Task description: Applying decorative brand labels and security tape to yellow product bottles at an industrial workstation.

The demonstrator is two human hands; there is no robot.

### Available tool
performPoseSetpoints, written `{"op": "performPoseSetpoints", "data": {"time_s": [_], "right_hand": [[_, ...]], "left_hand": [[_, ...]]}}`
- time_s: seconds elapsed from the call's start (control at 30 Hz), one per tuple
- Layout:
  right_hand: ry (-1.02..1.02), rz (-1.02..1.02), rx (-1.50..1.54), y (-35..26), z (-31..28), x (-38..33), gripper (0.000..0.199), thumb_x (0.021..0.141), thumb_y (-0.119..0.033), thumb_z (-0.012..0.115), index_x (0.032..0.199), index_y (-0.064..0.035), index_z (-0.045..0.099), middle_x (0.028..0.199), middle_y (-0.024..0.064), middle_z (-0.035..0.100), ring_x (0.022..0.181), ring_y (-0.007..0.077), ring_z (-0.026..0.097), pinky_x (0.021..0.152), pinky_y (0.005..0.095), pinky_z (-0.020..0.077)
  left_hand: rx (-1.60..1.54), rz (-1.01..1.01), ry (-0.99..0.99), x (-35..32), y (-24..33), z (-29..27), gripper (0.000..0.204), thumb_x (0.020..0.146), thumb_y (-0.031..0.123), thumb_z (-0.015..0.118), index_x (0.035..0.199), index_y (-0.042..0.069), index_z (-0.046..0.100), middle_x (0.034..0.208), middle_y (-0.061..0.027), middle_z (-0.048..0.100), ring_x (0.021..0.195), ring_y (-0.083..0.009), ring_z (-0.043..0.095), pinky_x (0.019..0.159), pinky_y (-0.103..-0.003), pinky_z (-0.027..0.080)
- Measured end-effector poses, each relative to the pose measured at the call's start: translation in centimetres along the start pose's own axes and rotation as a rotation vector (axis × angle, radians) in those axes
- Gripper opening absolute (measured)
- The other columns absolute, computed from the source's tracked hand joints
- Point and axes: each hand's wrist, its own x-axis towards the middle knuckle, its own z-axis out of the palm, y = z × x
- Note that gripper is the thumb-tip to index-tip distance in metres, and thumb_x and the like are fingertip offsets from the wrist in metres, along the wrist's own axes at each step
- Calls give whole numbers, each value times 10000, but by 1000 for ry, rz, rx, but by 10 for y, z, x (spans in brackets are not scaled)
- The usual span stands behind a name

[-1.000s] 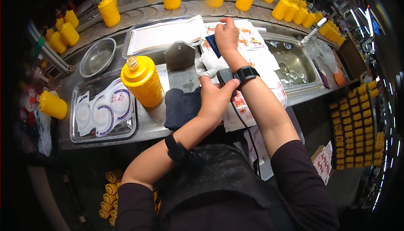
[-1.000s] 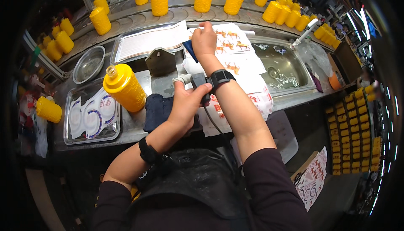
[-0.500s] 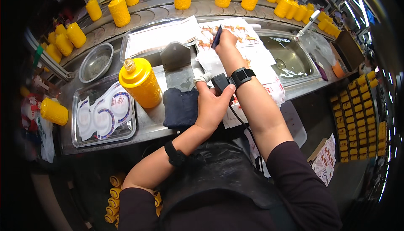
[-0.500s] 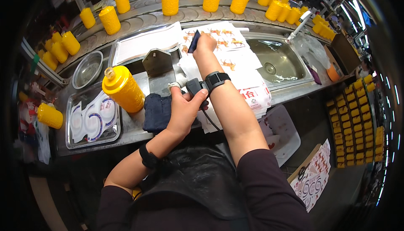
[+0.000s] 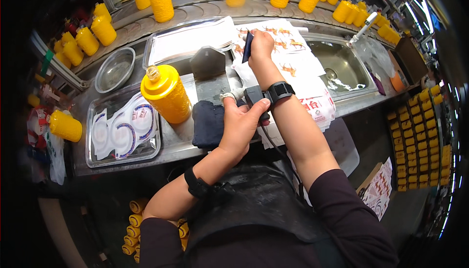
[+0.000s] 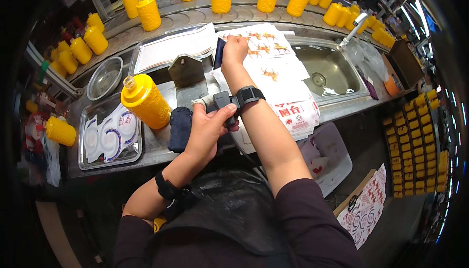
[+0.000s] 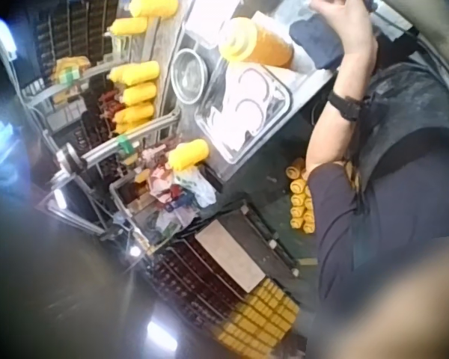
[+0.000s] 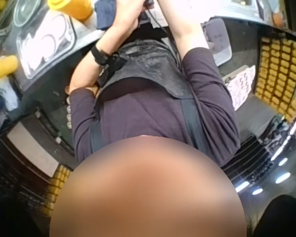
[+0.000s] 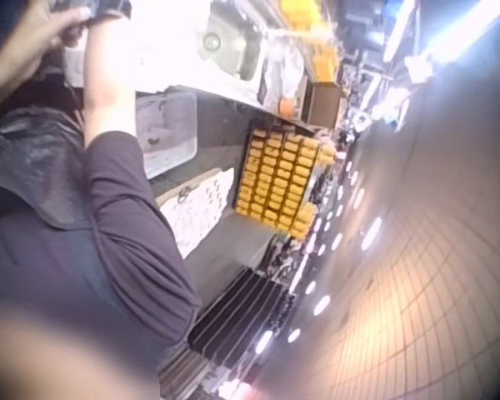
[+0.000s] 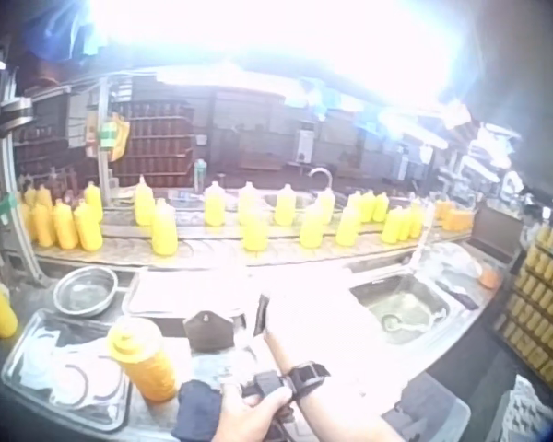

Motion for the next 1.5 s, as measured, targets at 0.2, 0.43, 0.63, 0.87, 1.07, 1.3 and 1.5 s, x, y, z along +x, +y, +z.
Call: {"op": "performPoseSetpoints", "data": {"time_s": [0.2,0.43,0.63,0.87,1.07,1.3,1.5], "right_hand": [[-192,-971,-910,-2,-13,-16,138,879,-138,554,965,-30,560,846,188,634,822,389,620,735,451,493],[-29,-667,-544,-5,4,-8,153,862,-141,560,920,-6,602,798,158,666,623,297,621,637,422,505],[-174,16,-199,-6,7,-22,207,913,-160,523,1037,-4,578,784,105,608,466,121,458,420,271,382],[-602,64,-320,-36,2,-70,202,889,-198,586,940,-8,635,764,73,599,397,92,414,350,250,314],[-850,-82,-624,0,22,-115,305,932,-225,589,1186,-72,659,845,-33,627,619,12,407,543,178,321],[-877,-39,-642,5,20,-149,319,971,-181,579,1224,7,629,878,16,631,687,49,469,598,201,381],[-967,-139,-796,-11,-6,-151,315,910,-184,657,1178,-18,662,840,52,635,721,92,502,621,253,429]], "left_hand": [[-94,-112,-44,-7,-1,-1,513,840,145,725,1083,31,287,968,-142,625,729,-183,641,637,-315,539],[0,35,0,1,-27,0,470,891,111,667,1143,23,280,980,-113,627,838,-144,626,679,-285,550],[240,-53,-22,-8,-17,-17,550,904,189,669,1175,-21,240,1005,-148,626,861,-138,612,715,-278,524],[372,64,-199,-81,66,-112,353,903,77,657,1220,3,521,1042,-88,641,960,-149,637,875,-282,530],[1003,828,527,-37,97,-169,863,689,161,838,1337,-27,298,1253,-216,482,1143,-331,510,993,-428,406],[785,598,316,9,84,-168,909,611,236,890,1265,-18,311,1205,-214,558,1113,-348,588,943,-387,468],[570,423,-100,25,106,-199,1075,559,149,912,1394,-1,251,1318,-141,498,1256,-239,487,1072,-341,367]]}}
